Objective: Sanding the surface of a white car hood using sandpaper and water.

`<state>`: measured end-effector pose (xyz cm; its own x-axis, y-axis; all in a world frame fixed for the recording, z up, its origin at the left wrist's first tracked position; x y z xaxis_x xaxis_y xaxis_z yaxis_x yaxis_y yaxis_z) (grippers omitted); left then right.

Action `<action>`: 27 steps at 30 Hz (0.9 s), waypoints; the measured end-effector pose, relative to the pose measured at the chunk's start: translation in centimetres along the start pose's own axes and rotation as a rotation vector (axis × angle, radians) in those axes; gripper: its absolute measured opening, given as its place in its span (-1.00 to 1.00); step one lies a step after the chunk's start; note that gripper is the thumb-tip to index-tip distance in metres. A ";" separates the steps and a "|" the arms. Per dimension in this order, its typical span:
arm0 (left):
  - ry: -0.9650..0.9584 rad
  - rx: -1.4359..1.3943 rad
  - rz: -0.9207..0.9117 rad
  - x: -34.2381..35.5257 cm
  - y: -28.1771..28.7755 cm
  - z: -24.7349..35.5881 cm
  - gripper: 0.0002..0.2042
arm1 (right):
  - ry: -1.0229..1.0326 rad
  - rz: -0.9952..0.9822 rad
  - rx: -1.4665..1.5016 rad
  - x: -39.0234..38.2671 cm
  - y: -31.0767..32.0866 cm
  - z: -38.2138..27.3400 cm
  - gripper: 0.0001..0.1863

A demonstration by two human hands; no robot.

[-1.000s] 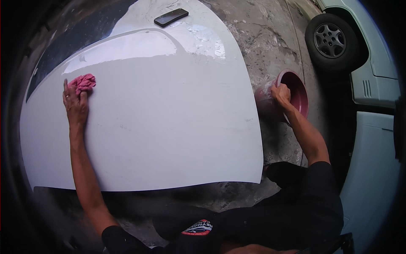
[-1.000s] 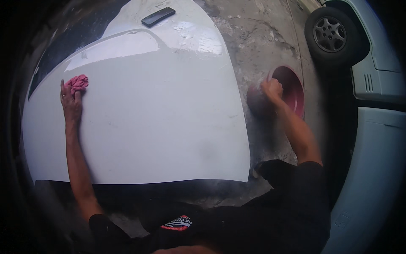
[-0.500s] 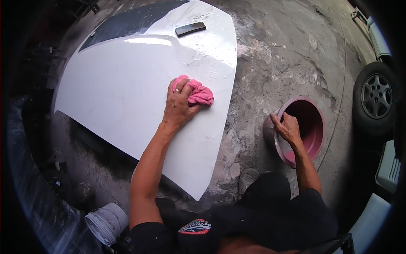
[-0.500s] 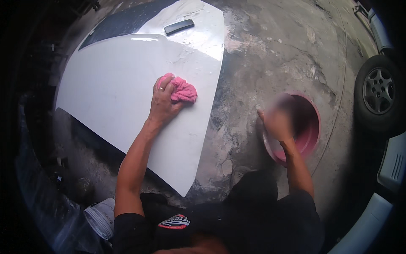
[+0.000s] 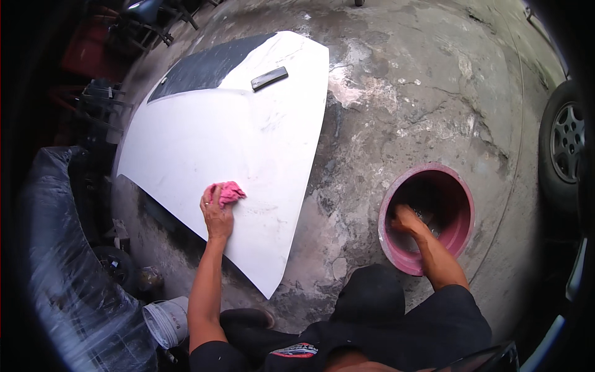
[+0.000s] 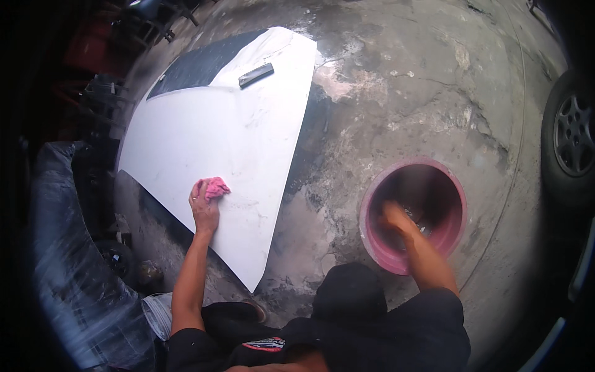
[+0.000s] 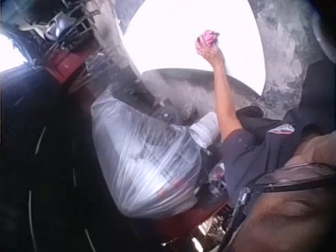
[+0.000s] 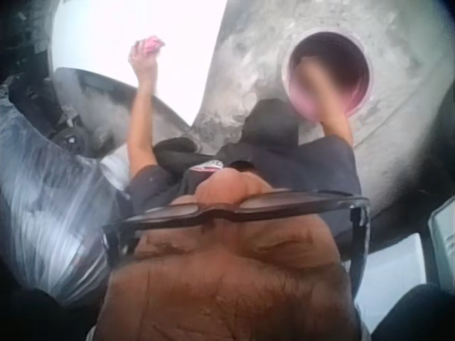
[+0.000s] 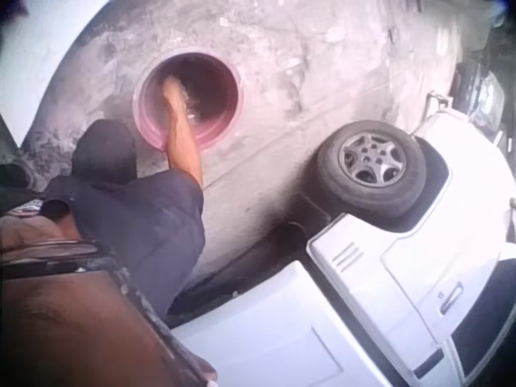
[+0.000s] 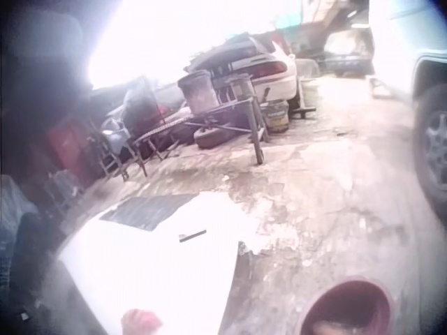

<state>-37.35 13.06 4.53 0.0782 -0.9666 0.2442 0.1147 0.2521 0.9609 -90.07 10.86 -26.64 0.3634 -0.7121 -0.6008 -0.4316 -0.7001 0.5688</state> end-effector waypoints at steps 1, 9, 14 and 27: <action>0.030 0.004 0.037 0.3 0.0 -1.3 -0.47 | 0.184 0.129 -0.023 0.0 -0.5 -0.5 -0.64; 0.076 0.100 0.093 2.0 -3.0 -8.2 -0.40 | 0.196 0.284 -0.262 -0.5 2.9 -4.0 -0.64; -0.110 -0.016 0.028 1.1 -2.7 -9.5 -0.32 | -0.353 0.232 0.666 -9.5 8.6 -8.5 -0.41; -0.095 -0.038 0.118 -1.7 -1.9 -9.6 -0.41 | 0.689 0.480 -0.535 -12.9 -0.1 -38.7 -0.46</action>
<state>-28.15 14.69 1.01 -0.0003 -0.9296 0.3686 0.1478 0.3645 0.9194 -62.74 18.03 2.80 0.7211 -0.6824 0.1198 -0.2904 -0.1407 0.9465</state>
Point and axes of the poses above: each hand's wrist, its own x-axis towards the middle knuckle, its own y-axis out of the back of the hand, z = x × y, the point moved 6 cm from there along x, towards the middle knuckle, and after that the axes turned 10 degrees about -y, right-handed, at the moved point
